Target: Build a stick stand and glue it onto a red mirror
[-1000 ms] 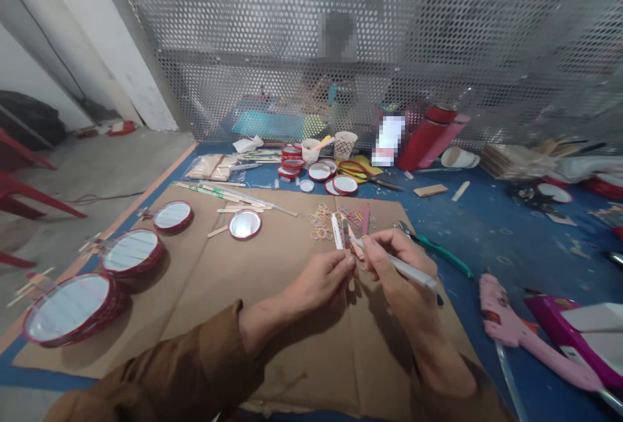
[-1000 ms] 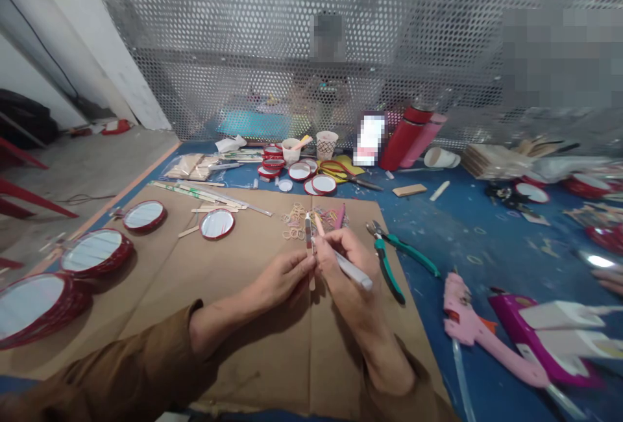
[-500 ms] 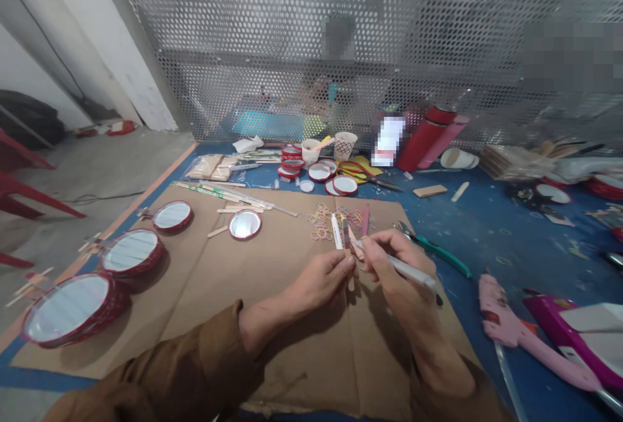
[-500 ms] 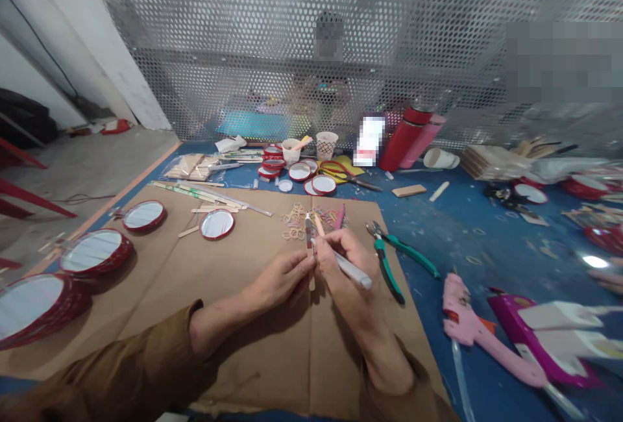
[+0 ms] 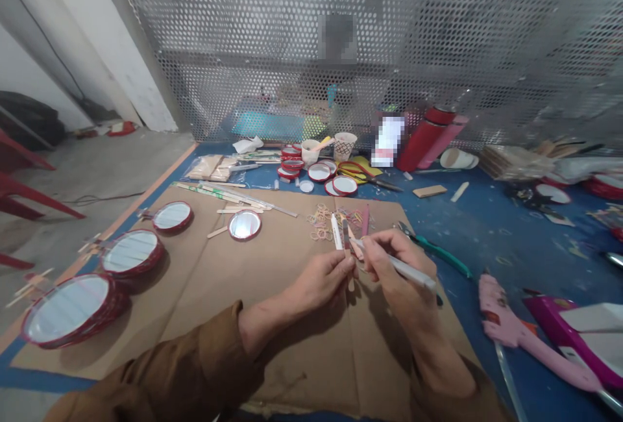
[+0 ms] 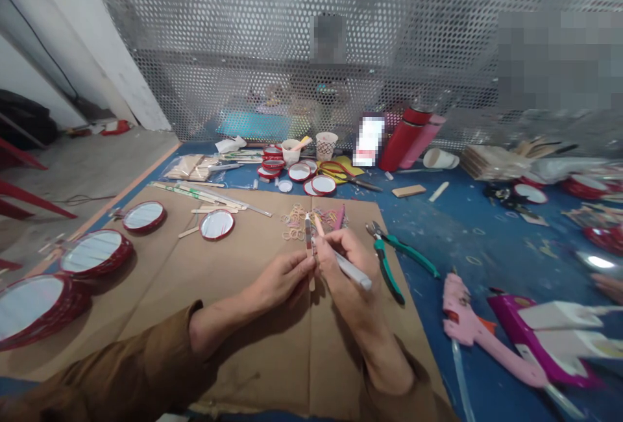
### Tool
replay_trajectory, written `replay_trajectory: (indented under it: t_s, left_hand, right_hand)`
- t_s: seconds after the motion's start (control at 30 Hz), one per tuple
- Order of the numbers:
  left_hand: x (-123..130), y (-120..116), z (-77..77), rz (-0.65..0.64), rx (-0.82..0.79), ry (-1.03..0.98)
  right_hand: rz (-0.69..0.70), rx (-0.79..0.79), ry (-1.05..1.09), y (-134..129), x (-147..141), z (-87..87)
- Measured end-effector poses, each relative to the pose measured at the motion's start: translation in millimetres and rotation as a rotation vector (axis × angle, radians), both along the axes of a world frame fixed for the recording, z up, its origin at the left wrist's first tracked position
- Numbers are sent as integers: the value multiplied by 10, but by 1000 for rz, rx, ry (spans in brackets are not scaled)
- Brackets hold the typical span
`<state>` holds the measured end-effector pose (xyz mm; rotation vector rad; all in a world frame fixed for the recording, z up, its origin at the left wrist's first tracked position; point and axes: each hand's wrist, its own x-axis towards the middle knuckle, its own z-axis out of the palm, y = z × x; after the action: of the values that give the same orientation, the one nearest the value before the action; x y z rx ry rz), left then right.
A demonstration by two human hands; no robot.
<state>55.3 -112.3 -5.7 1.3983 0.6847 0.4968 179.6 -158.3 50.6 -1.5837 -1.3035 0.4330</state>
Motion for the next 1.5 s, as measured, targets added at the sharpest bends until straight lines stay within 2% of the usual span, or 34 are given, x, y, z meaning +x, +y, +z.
replay_trajectory:
  t_s: [0.47,0.7,1.17,1.5]
  left_hand:
    - [-11,3,36,12,53,-7]
    - [-10,-5,43,-6,9,9]
    - [-7,7,-26,10,42,26]
    - [-8,0,41,9,44,1]
  right_hand:
    - [3,-19,-9,-6,2,-1]
    - [18,-57,3,-9,19,-41]
    - [29,-67,-6,3,5,-50]
    - [29,-79,-13,-13,11,-37]
